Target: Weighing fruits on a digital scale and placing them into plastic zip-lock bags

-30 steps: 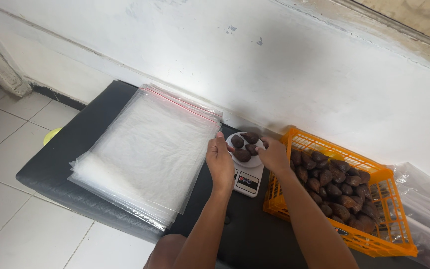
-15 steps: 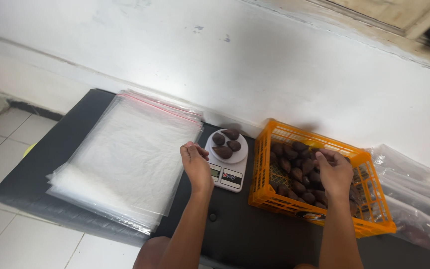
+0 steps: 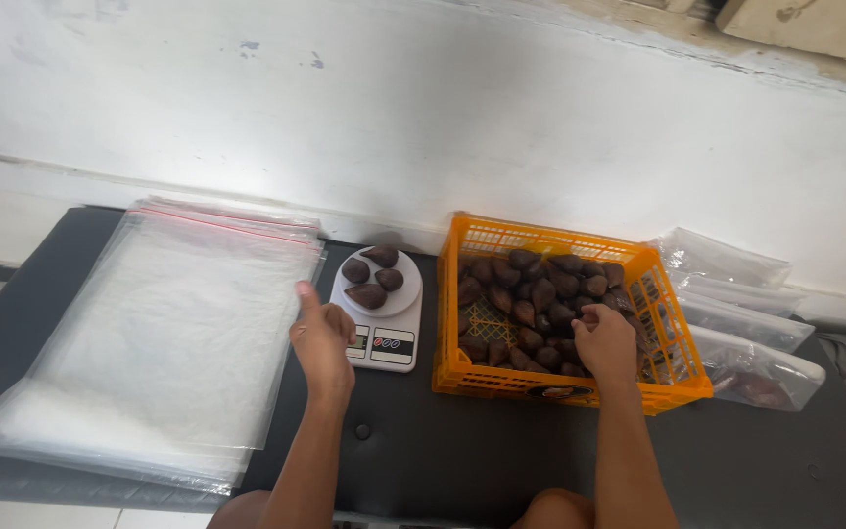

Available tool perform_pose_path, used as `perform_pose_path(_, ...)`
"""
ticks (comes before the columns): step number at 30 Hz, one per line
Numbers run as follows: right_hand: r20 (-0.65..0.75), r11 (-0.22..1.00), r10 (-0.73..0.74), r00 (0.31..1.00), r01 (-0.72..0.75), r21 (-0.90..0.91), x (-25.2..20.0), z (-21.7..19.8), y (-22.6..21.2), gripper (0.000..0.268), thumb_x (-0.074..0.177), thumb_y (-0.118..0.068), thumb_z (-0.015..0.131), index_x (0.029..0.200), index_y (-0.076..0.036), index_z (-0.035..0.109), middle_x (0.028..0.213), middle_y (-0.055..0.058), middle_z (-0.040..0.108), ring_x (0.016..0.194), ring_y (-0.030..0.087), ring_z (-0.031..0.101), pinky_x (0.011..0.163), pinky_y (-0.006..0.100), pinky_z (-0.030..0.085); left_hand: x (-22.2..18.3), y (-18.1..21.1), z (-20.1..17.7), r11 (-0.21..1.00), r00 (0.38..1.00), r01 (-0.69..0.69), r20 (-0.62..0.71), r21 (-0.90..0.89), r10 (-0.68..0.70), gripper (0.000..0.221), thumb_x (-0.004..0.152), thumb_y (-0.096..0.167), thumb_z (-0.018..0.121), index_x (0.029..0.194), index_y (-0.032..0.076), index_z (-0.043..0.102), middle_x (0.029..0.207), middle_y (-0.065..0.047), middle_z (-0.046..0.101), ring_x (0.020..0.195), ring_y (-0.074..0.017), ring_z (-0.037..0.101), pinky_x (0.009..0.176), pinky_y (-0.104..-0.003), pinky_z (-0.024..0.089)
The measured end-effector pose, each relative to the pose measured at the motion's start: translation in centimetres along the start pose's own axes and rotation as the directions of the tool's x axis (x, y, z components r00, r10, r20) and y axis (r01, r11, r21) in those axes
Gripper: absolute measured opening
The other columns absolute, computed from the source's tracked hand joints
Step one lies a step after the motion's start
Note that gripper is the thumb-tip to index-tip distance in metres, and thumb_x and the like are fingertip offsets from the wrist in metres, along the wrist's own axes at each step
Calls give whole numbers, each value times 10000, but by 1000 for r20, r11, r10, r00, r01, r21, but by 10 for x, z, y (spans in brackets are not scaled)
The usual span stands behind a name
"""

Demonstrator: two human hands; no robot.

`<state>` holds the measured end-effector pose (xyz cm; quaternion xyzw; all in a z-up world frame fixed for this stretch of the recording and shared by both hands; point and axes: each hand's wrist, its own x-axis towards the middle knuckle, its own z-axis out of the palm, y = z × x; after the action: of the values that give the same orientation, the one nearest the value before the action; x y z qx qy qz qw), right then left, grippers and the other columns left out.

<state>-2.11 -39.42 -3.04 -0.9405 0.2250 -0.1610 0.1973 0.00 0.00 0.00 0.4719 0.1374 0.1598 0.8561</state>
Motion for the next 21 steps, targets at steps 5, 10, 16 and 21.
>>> perform_pose_path(5,51,997,-32,998,36,-69,5,5,3,375,895,-188,750,1257,-90,741,1157,165,714,1127,388,677,907,479,590,2,-1,-14,998,993,57,104,-37,-53,729,1107,610,292,521,177,260,464,-22,240,450,-210,362,531,-293,304)
perform_pose_path(10,183,983,-57,982,86,-160,20,16,-10,517,941,-208,663,1455,-162,631,1416,184,617,1326,460,522,1049,583,494,1,5,-16,995,993,91,84,-48,-87,543,1143,418,351,657,187,270,578,18,242,529,-208,421,613,-322,340)
perform_pose_path(16,437,921,44,898,132,-366,21,12,-27,682,894,-276,701,1547,-279,505,1525,82,517,1383,397,409,1083,562,352,6,4,-19,974,980,197,33,-111,-195,282,1106,326,407,878,164,446,708,7,343,602,-183,479,631,-326,367)
perform_pose_path(21,318,973,-46,947,115,-201,10,4,-29,443,923,-277,713,1360,-220,667,1342,107,583,1316,348,517,1140,565,318,8,-3,-16,968,972,223,98,-117,-212,264,1092,323,424,902,146,469,714,9,388,615,-172,509,625,-303,379)
